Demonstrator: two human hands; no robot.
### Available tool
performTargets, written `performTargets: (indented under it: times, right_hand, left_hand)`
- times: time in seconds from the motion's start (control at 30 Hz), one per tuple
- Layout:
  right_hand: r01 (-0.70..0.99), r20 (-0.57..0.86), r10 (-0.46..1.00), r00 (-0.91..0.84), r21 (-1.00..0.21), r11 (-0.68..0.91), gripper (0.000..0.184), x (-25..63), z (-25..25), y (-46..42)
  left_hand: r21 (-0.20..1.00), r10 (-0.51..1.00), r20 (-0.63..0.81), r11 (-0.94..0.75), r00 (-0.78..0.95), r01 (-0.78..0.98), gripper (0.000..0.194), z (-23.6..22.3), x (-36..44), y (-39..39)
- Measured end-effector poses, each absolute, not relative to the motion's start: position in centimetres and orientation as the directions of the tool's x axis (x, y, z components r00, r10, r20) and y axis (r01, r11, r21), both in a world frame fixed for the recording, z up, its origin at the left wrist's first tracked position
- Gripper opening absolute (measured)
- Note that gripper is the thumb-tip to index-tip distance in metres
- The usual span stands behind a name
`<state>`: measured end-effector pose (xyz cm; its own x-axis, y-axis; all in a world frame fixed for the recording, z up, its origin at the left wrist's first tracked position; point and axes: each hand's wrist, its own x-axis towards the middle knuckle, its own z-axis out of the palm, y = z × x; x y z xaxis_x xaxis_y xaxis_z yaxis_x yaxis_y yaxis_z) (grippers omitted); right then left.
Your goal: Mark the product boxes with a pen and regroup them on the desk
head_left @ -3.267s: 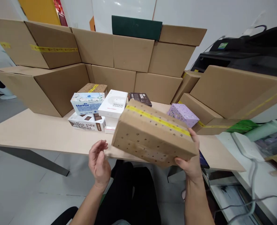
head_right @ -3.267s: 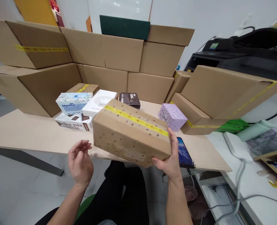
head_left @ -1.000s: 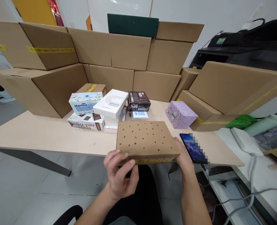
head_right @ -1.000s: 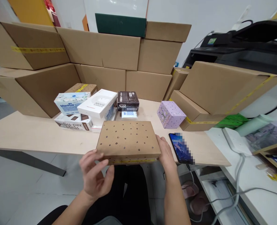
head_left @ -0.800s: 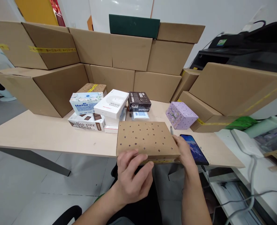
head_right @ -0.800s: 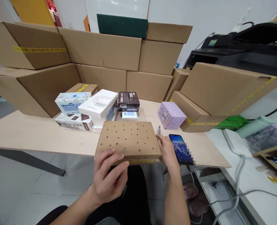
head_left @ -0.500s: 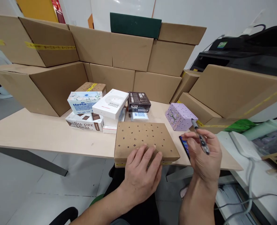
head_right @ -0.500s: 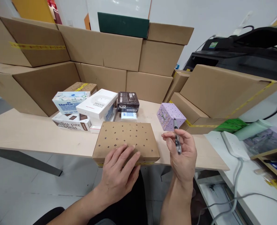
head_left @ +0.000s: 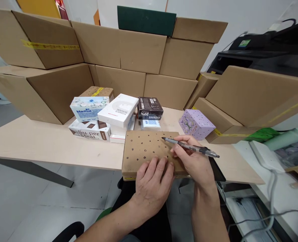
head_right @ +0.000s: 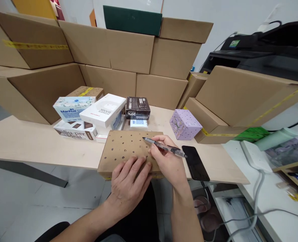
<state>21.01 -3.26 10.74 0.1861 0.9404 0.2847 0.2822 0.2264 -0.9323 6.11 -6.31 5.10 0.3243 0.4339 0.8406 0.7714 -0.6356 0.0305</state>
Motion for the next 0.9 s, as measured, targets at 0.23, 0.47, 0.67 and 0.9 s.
performTargets:
  times: [0.23,0.47,0.67,0.9]
  right_hand:
    - [0.352,0.296,0.946,0.136,-0.907,0.233,0.022,20.87,10.44,-3.17]
    - [0.438,0.274,0.959,0.070,-0.872,0.218,0.024,20.84,10.48,-2.88]
    - [0.502,0.278,0.959,0.056,-0.838,0.214,0.022,20.73,10.65,-2.99]
    - [0.501,0.286,0.957,0.052,-0.837,0.223,0.023,20.77,10.62,-2.86]
  left_hand:
    - [0.032,0.437,0.837,-0.640,0.329,0.768,0.026,4.73,6.19,-6.30]
    - [0.036,0.433,0.844,-0.636,0.318,0.771,0.027,4.85,6.24,-6.18]
    - [0.036,0.440,0.837,-0.638,0.326,0.769,0.031,4.79,6.17,-6.27]
    - [0.032,0.433,0.843,-0.633,0.320,0.773,0.030,4.76,6.24,-6.21]
